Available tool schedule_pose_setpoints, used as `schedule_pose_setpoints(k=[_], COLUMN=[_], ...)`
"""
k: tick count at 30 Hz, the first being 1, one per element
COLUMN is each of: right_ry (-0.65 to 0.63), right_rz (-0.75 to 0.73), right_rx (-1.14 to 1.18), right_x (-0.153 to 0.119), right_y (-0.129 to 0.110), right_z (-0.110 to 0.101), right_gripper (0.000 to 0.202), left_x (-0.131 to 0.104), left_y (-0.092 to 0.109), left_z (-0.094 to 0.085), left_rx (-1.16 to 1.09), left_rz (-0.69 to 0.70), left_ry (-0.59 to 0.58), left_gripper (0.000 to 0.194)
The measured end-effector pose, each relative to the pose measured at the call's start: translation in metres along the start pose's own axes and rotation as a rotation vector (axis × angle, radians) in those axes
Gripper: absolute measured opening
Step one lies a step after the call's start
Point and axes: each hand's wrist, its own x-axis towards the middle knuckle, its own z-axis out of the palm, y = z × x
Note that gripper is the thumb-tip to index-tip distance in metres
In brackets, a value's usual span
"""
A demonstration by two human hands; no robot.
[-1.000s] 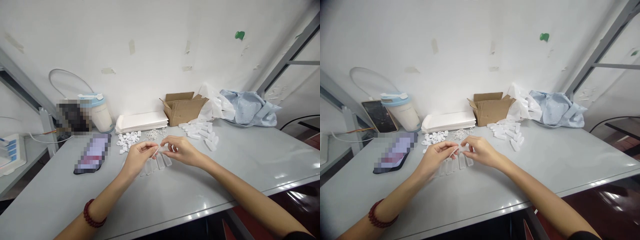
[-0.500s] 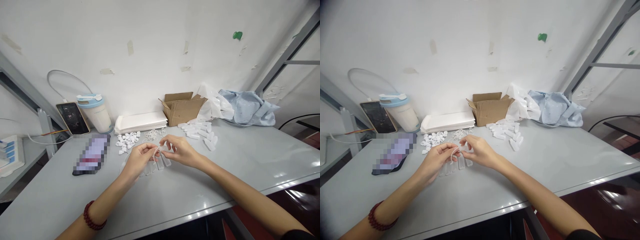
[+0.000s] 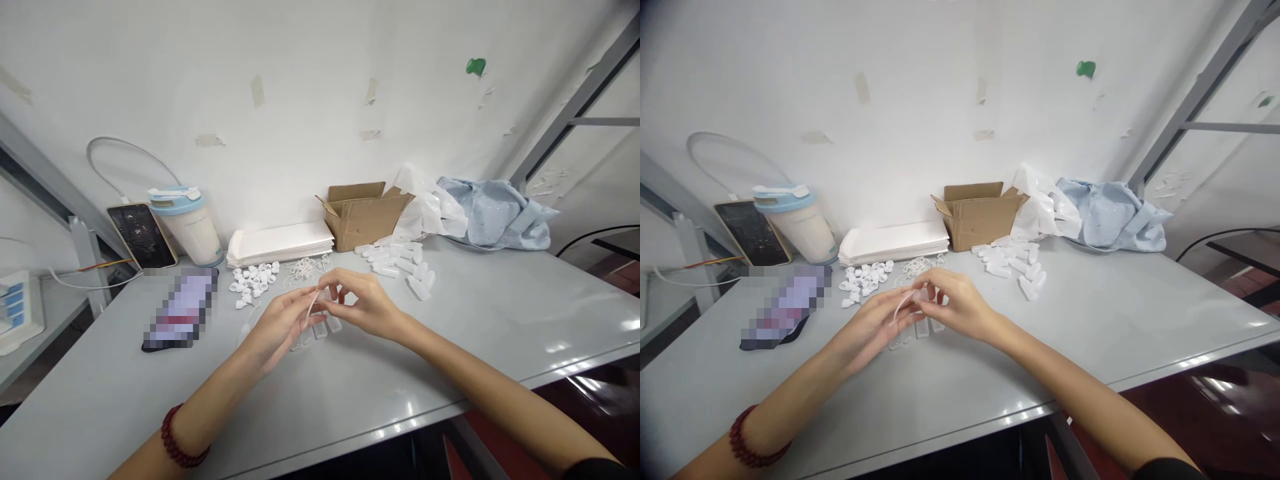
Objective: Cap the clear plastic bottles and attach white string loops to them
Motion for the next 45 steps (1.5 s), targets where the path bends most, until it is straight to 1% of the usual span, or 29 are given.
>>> schedule_pose_setpoints(k=[3, 6, 11, 16, 18, 25, 29, 34, 37, 42, 45], right_ry=[0.052, 0.066, 0.063, 0.126, 0.141, 0.136, 0.150, 0.155, 0.148, 0.192, 0.166], right_rz=[0.037, 0.035, -0.092, -0.197, -0.206, -0.103, -0.036, -0.002, -0.022, -0.110, -0.044], right_rx=[0.081, 0.098, -0.008, -0.151, -0.167, -0.084, -0.045, -0.025, -0.061, -0.171, -0.118], right_x=[0.000, 0.001, 0.000, -0.001, -0.002, -0.001, 0.000, 0.001, -0.001, -0.004, -0.004], right_y=[-0.005, -0.008, -0.003, 0.004, 0.005, 0.002, -0.003, -0.004, -0.001, 0.007, 0.007], right_z=[0.000, 0.000, 0.003, 0.007, 0.007, 0.006, 0.006, 0.005, 0.006, 0.010, 0.012], right_gripper=[0.010, 0.011, 0.015, 0.016, 0.016, 0.014, 0.013, 0.011, 0.013, 0.016, 0.018], left_x=[-0.001, -0.002, -0.002, -0.001, 0.000, 0.000, 0.000, 0.000, -0.001, -0.002, -0.001], left_y=[0.002, 0.002, 0.000, -0.005, -0.005, -0.006, -0.008, -0.007, -0.005, -0.005, -0.005], left_z=[0.001, 0.001, 0.000, -0.002, -0.002, -0.002, -0.003, -0.002, -0.001, 0.001, 0.004], left_rx=[-0.085, -0.098, -0.129, -0.186, -0.192, -0.109, -0.115, -0.090, -0.065, 0.021, 0.106], left_rz=[0.029, 0.042, 0.053, 0.046, 0.043, 0.039, 0.059, 0.064, 0.057, 0.042, 0.068], left_ry=[-0.049, -0.051, -0.004, 0.037, 0.037, 0.011, 0.022, 0.032, 0.060, 0.173, 0.242], left_gripper=[0.022, 0.021, 0.021, 0.018, 0.018, 0.026, 0.025, 0.025, 0.023, 0.027, 0.031])
